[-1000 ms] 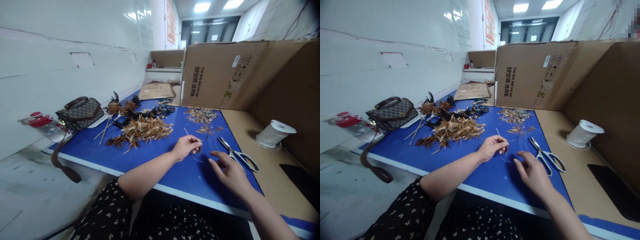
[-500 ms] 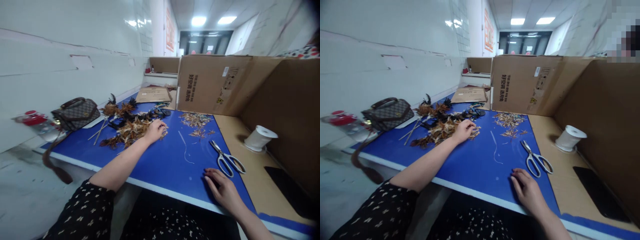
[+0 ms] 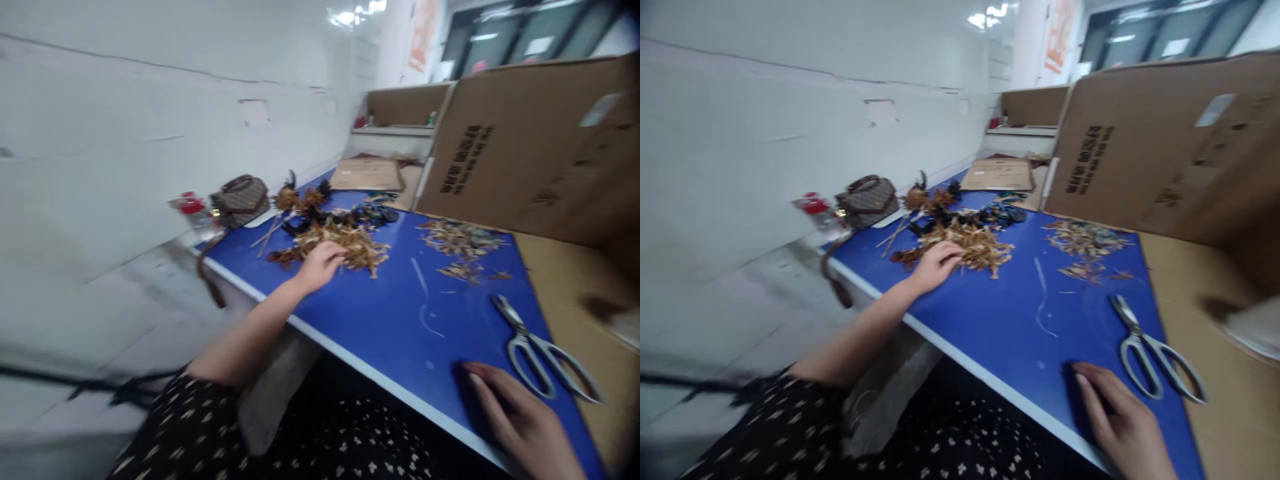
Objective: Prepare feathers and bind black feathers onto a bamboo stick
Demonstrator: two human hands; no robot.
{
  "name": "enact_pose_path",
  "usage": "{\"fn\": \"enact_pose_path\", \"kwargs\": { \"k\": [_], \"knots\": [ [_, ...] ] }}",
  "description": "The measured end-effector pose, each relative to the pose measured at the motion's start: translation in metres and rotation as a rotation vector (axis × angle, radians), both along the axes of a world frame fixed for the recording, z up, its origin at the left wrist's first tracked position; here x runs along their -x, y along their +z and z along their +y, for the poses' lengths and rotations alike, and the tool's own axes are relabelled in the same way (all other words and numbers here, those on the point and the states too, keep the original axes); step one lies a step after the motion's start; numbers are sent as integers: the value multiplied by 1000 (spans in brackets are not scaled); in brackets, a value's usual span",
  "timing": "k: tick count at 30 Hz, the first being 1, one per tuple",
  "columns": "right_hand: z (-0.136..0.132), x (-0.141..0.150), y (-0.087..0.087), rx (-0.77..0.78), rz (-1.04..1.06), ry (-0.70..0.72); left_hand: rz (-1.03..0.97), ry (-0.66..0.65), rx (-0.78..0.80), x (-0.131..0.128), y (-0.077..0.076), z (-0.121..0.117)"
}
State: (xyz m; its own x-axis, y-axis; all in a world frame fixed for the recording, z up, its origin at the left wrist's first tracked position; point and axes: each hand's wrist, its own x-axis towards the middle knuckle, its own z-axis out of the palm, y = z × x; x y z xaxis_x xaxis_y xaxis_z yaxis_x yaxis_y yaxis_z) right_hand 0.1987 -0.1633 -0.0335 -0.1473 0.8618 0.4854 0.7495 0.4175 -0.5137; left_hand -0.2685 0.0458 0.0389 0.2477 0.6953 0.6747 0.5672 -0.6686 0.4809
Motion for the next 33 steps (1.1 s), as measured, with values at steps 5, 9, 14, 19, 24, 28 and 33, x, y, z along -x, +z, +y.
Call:
{"fn": "enact_pose_path", "kwargs": {
  "k": [5,9,14,19,24,28,33],
  "knots": [
    [15,56,62,228,-120,272,29,138,30,43,-32,-22],
    [79,69,56,248,-259,272,-8,222,61,64,-73,-13],
    [168,67,52,201,-342,187,-17,245,161,70,-89,-21],
    [172,33,67,97,-289,-40,-2,285,150,67,-78,-31],
    [91,-43,80,77,-273,-352,24,263,160,65,-72,-33],
    [12,-109,89,132,-335,-673,55,270,156,67,-74,-31],
    [-56,-173,88,275,-447,-1015,79,299,162,68,-76,-31]
  ]
}}
